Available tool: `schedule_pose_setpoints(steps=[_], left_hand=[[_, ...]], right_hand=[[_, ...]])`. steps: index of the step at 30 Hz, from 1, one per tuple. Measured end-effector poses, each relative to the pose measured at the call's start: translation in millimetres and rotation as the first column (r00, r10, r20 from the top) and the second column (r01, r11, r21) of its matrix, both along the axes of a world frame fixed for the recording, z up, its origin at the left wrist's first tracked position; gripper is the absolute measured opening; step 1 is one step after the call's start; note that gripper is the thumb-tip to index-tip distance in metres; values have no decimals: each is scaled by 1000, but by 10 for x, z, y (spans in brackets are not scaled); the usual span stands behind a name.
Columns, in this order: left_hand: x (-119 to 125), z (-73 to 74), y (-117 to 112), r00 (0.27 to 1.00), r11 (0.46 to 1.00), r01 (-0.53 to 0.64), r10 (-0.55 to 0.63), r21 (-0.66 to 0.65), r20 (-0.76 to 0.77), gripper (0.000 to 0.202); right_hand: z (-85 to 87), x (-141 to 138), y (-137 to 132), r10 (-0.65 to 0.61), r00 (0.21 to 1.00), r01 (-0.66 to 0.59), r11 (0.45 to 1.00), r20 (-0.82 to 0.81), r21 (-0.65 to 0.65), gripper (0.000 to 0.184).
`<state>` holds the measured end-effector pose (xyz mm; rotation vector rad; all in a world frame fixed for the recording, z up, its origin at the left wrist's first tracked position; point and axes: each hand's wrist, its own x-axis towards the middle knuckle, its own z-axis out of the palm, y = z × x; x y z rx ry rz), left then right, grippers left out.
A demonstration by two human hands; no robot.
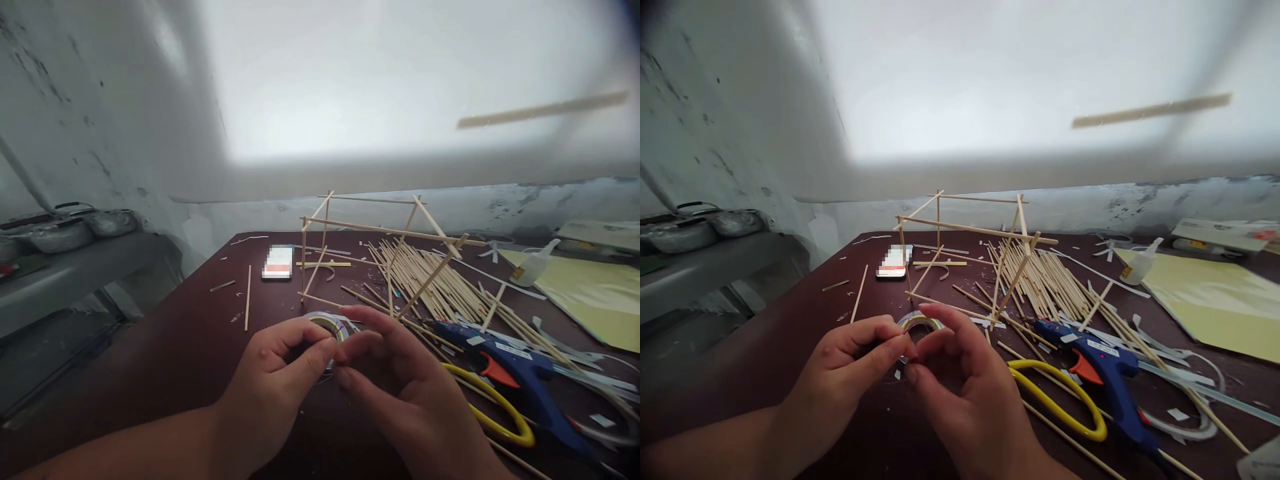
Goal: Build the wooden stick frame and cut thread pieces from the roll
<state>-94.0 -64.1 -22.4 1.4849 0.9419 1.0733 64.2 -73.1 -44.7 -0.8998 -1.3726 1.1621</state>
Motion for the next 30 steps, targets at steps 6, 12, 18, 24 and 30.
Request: schedule_pose_setpoints(steps=[6, 12, 18, 24, 30], left_hand=[[-8, -9, 0, 999, 1000, -12, 13, 18, -46, 18], [-28, -29, 0, 996, 996, -15, 23, 88, -91, 18], [-66, -38, 24, 969, 968, -7, 68, 249, -238, 19], [-88, -44, 18, 940, 971, 67, 15, 228, -342, 21], [-100, -34, 29, 935, 979, 127, -65, 158, -348, 22]], right_hand=[[13, -18, -22, 29, 1000, -29, 999, -5, -17, 40], [17, 26, -16, -1, 998, -1, 1000, 62, 17, 33], [-4, 95, -4, -198, 951, 143, 963, 239, 229, 34], [-8, 126, 2, -299, 886, 150, 908, 354, 391, 41], [-6, 136, -14, -318, 850, 105, 884, 420, 456, 47]])
